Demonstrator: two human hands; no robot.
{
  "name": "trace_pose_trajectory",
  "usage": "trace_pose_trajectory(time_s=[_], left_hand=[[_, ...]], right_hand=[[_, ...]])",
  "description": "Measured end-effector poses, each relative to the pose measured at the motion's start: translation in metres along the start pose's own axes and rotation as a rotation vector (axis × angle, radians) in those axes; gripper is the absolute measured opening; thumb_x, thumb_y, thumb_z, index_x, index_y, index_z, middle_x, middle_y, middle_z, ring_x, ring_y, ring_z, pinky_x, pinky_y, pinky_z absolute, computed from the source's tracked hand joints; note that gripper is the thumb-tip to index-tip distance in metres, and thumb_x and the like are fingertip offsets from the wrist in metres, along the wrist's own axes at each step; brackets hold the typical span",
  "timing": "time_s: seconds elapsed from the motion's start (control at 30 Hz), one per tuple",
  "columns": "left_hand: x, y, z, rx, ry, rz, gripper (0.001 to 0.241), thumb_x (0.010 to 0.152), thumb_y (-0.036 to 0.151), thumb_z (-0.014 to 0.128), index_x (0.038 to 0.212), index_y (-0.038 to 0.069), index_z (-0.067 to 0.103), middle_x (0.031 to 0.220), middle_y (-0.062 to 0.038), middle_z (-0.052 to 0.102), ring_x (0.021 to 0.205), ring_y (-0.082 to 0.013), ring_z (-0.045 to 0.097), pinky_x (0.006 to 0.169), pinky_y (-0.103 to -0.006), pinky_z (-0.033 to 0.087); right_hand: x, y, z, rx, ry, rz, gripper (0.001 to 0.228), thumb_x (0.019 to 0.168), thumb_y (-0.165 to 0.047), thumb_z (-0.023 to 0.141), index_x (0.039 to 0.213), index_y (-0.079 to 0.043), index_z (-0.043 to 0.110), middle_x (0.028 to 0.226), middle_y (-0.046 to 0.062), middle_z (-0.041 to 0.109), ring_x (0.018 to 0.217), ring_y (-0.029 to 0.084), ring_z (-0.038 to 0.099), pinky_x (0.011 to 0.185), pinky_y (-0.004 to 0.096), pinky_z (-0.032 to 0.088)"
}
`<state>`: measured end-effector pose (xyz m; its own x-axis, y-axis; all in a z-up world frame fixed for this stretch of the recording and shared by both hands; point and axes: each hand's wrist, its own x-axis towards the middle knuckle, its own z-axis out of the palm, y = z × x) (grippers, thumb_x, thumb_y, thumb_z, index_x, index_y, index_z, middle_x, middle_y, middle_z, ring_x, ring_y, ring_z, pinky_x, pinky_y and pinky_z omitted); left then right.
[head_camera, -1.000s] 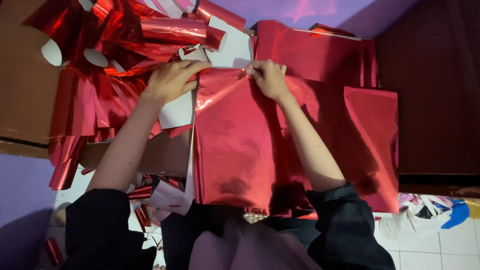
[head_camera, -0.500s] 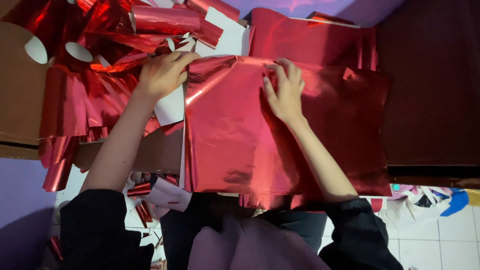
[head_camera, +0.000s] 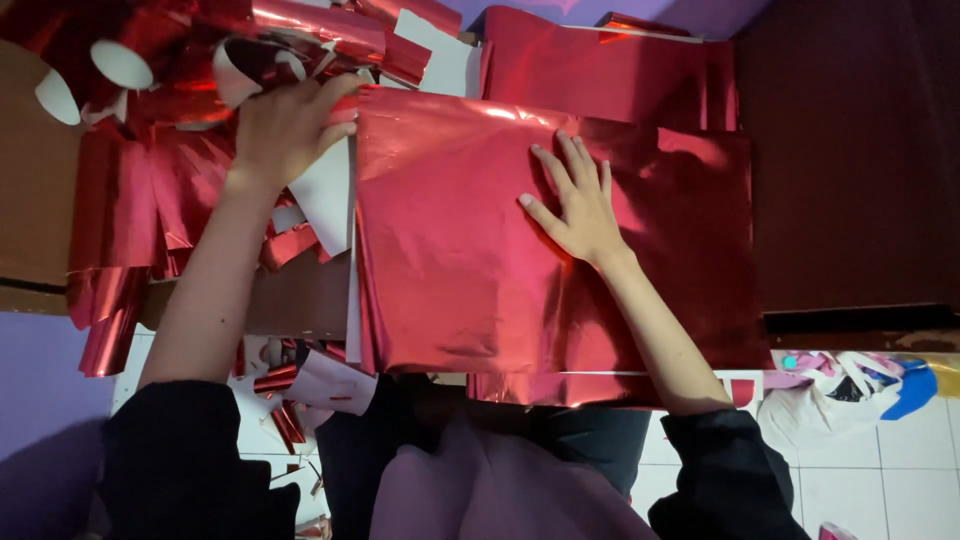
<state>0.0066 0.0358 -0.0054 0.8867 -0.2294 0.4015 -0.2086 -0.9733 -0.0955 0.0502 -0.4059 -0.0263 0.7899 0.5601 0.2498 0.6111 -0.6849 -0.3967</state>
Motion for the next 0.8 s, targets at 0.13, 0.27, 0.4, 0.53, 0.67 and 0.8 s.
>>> trace_pose_trajectory(time_s=[0.13,0.27,0.4,0.53,0.67,0.8], left_hand=[[0.004,-0.004,0.004,0.170,0.060,-0.014,0.051,0.108,0.060,0.067,0.147,0.027,0.062,0.113,-0.001,0.075,0.093,-0.0254,0.076,0.070,-0.0423,0.060],[0.004,-0.005,0.018,0.022,0.010,-0.011,0.042,0.114,0.052,0.062,0.137,0.017,0.062,0.125,-0.006,0.073,0.114,-0.0324,0.069,0.085,-0.0484,0.055],[0.010,-0.001,0.025,0.145,-0.032,-0.016,0.045,0.106,0.045,0.072,0.143,0.021,0.064,0.122,-0.002,0.069,0.114,-0.0236,0.067,0.077,-0.0422,0.062],[0.013,-0.009,0.037,0.073,-0.022,-0.041,0.039,0.113,0.042,0.069,0.144,0.018,0.064,0.124,-0.006,0.069,0.112,-0.0292,0.069,0.075,-0.0466,0.060],[0.021,-0.013,0.022,0.110,-0.054,-0.026,0.045,0.113,0.048,0.066,0.147,0.019,0.067,0.124,-0.006,0.070,0.110,-0.0290,0.064,0.087,-0.0479,0.058],[0.022,-0.020,0.021,0.177,-0.039,0.004,0.046,0.114,0.051,0.065,0.149,0.020,0.067,0.123,-0.005,0.071,0.112,-0.0258,0.065,0.092,-0.0467,0.058]], right_hand=[[0.002,0.004,-0.004,0.068,-0.054,0.020,0.077,0.104,-0.058,0.059,0.167,-0.016,0.044,0.178,0.022,0.029,0.166,0.044,0.020,0.122,0.083,0.013],[0.003,-0.014,-0.002,-0.036,0.085,0.005,0.067,0.106,-0.049,0.058,0.156,-0.004,0.057,0.175,0.024,0.031,0.163,0.050,0.017,0.123,0.082,0.010],[0.000,-0.059,0.010,0.002,0.155,-0.063,0.057,0.101,-0.042,0.065,0.148,-0.009,0.063,0.172,0.019,0.038,0.162,0.046,0.030,0.124,0.080,0.020],[-0.001,-0.063,0.027,-0.045,-0.092,-0.089,0.080,0.097,-0.072,0.060,0.167,-0.035,0.048,0.182,0.011,0.021,0.165,0.053,0.008,0.110,0.100,0.009],[0.003,-0.053,0.031,-0.078,-0.177,-0.111,0.081,0.092,-0.074,0.065,0.165,-0.041,0.052,0.183,0.009,0.018,0.165,0.052,-0.003,0.107,0.102,0.004],[0.000,-0.055,0.031,-0.083,-0.166,-0.110,0.084,0.089,-0.074,0.070,0.165,-0.042,0.052,0.183,0.008,0.019,0.166,0.049,-0.003,0.109,0.100,0.006]])
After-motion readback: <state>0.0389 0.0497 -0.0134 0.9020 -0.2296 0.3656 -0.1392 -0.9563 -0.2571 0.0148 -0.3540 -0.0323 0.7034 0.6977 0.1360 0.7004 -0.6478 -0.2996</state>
